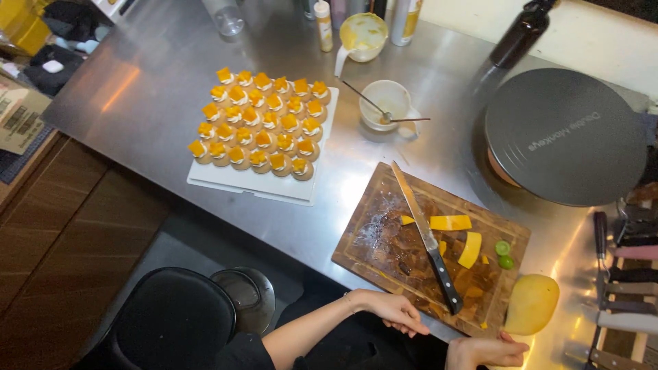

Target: Decorate cupcakes with mango slices and glaze, wash hands, and organize ingredients.

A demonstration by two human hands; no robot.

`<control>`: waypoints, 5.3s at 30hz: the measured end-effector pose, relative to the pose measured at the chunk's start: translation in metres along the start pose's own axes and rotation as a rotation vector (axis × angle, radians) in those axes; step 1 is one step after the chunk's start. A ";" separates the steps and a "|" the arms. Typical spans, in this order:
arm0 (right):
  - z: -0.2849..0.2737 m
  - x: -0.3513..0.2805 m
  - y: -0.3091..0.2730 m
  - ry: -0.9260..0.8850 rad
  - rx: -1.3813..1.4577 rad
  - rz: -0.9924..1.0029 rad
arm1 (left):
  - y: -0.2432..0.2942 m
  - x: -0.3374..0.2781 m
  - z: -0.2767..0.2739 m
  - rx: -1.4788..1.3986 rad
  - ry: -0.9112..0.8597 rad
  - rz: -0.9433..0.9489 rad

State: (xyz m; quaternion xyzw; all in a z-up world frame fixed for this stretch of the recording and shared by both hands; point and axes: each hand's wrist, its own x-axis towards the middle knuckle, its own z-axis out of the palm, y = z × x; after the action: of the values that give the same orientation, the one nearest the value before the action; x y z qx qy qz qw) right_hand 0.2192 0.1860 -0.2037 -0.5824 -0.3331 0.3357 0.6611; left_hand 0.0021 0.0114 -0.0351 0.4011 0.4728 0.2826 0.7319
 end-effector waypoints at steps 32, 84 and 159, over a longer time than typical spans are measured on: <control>0.071 0.010 0.011 -0.083 0.266 0.187 | 0.031 -0.042 -0.077 0.054 -0.103 0.056; -0.159 0.536 -0.166 -0.117 0.430 0.302 | 0.410 0.817 0.254 0.302 0.107 0.498; -0.073 0.647 0.100 -0.687 -0.104 0.254 | 0.120 0.881 0.113 0.888 0.372 0.245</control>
State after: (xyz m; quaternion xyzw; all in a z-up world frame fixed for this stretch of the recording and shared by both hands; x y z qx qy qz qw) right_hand 0.6317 0.6939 -0.2786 -0.5053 -0.4772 0.5736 0.4335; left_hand 0.4483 0.7362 -0.3160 0.6697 0.6194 0.2045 0.3550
